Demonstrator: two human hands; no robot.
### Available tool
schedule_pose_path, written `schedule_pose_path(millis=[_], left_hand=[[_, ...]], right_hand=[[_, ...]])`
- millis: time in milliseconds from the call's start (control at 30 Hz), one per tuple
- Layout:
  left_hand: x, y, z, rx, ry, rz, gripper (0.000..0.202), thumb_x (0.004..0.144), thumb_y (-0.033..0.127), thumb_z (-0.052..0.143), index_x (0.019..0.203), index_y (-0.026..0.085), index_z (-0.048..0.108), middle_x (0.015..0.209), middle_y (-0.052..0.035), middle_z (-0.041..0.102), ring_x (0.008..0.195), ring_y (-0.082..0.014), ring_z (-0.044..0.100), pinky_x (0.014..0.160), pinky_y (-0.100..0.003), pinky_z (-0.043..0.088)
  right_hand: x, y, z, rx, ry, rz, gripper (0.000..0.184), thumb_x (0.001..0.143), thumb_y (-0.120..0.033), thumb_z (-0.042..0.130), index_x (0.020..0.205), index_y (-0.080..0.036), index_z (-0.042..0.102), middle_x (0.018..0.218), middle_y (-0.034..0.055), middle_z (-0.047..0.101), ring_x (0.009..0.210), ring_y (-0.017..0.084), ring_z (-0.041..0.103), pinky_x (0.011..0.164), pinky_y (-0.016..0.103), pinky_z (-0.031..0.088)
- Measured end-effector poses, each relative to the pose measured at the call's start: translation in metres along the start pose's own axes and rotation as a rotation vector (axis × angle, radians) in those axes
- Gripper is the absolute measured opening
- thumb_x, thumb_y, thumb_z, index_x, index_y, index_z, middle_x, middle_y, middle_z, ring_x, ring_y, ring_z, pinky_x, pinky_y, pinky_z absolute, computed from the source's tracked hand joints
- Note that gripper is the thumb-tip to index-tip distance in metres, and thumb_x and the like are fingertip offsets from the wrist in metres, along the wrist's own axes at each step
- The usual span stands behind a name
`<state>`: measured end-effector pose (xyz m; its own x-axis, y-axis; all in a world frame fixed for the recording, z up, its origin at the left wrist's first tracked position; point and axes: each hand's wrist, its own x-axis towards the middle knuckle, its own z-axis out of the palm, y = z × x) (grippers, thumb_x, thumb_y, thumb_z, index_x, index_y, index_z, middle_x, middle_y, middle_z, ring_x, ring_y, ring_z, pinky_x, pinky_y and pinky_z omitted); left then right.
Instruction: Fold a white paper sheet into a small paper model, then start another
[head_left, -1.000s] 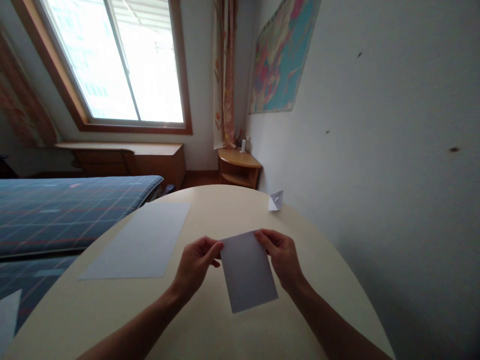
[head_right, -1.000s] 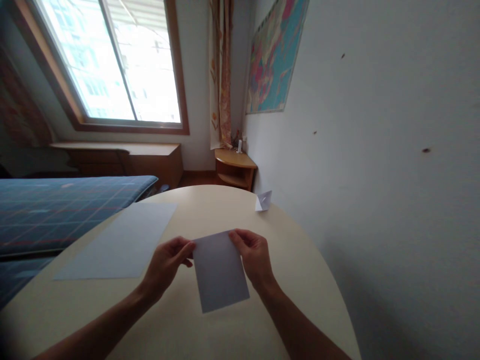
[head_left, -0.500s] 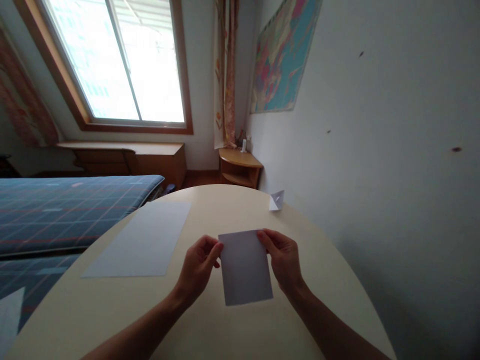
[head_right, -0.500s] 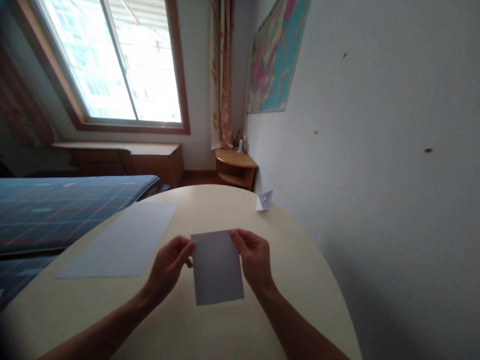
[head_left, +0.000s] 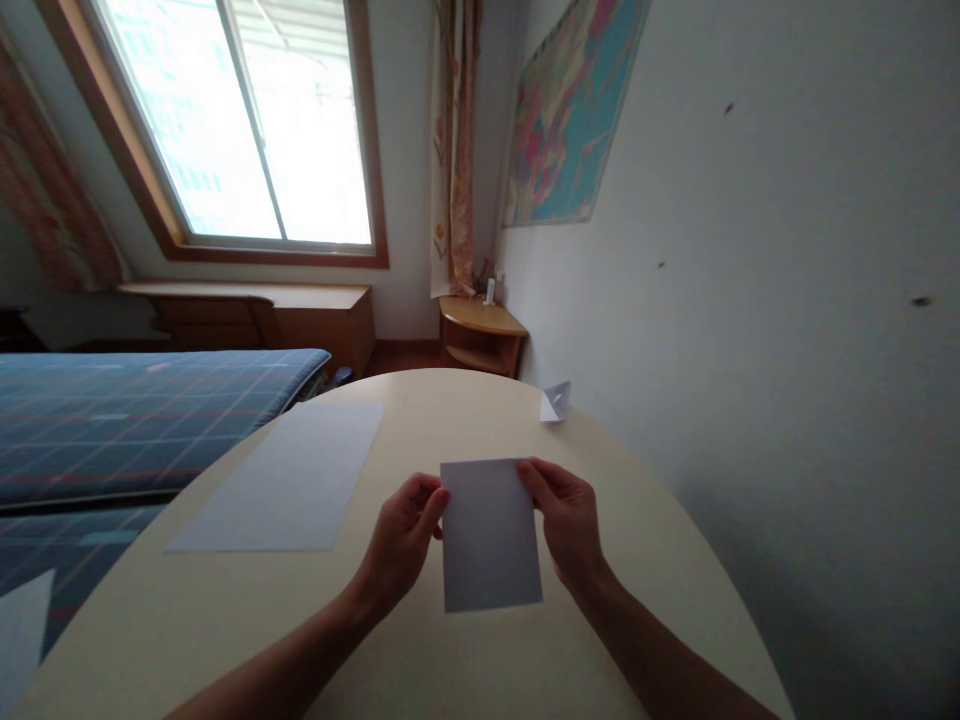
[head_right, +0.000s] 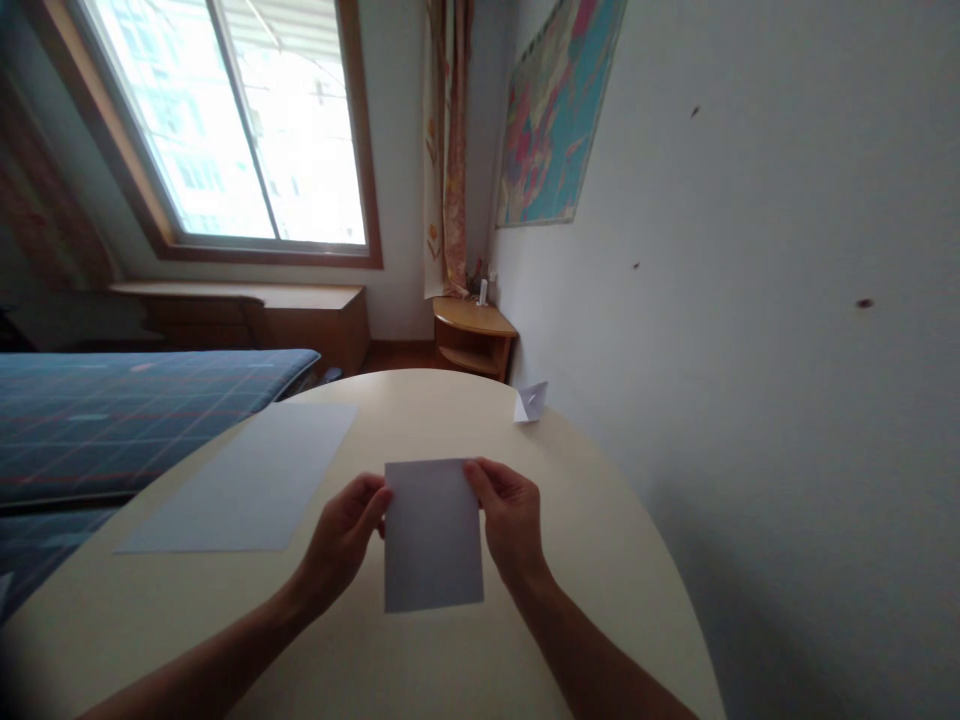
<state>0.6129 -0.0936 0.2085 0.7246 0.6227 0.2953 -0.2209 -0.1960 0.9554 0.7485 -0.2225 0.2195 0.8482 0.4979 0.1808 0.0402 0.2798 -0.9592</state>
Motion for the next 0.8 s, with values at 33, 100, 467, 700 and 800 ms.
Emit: schedule_pose_path(millis=[33,100,467,700,800], left_hand=[[0.0002,-0.0008,-0.0005,0.013,0.005,0.001,0.034,0.083,0.05,0.061,0.074,0.017,0.056,0.063,0.0034,0.055,0.054,-0.0101,0.052,0.048,-0.021,0.046],[-0.0001,-0.0019,-0.0007,0.042,0.019,0.003,0.036,0.083,0.05,0.061,0.07,0.018,0.053,0.06,0.0045,0.053,0.052,-0.0095,0.05,0.047,-0.021,0.046],[-0.0068,-0.0062,-0.0003,0.138,-0.015,0.022,0.033,0.09,0.049,0.051,0.076,0.019,0.051,0.064,0.0035,0.056,0.055,-0.0121,0.055,0.051,-0.023,0.046],[-0.0064,-0.0084,-0.0018,0.22,-0.02,0.02,0.037,0.088,0.051,0.053,0.069,0.02,0.047,0.057,0.0044,0.052,0.05,-0.012,0.052,0.048,-0.022,0.04],[-0.0067,-0.0058,-0.0004,0.198,-0.013,-0.001,0.037,0.088,0.054,0.051,0.071,0.021,0.048,0.056,0.0043,0.052,0.051,-0.0128,0.052,0.049,-0.023,0.04]], right_hand=[[0.0001,0.0005,0.0,0.003,-0.001,0.003,0.028,0.069,-0.045,0.079,0.075,-0.018,0.077,0.064,0.0004,0.066,0.056,0.012,0.051,0.052,0.024,0.042],[0.0,0.0013,0.0001,-0.001,0.002,-0.003,0.027,0.069,-0.045,0.079,0.076,-0.018,0.077,0.065,0.0008,0.067,0.056,0.012,0.051,0.052,0.024,0.043],[-0.0003,0.0006,-0.0008,-0.05,0.039,-0.04,0.029,0.07,-0.047,0.078,0.075,-0.018,0.077,0.065,0.0018,0.067,0.056,0.013,0.052,0.051,0.025,0.043],[0.0019,0.0025,-0.002,-0.036,0.061,-0.045,0.031,0.068,-0.048,0.078,0.075,-0.018,0.077,0.066,0.0023,0.067,0.057,0.014,0.052,0.052,0.026,0.045],[0.0014,0.0037,-0.001,-0.034,0.061,-0.039,0.031,0.069,-0.048,0.078,0.077,-0.018,0.077,0.064,0.0016,0.066,0.056,0.013,0.051,0.051,0.025,0.043]])
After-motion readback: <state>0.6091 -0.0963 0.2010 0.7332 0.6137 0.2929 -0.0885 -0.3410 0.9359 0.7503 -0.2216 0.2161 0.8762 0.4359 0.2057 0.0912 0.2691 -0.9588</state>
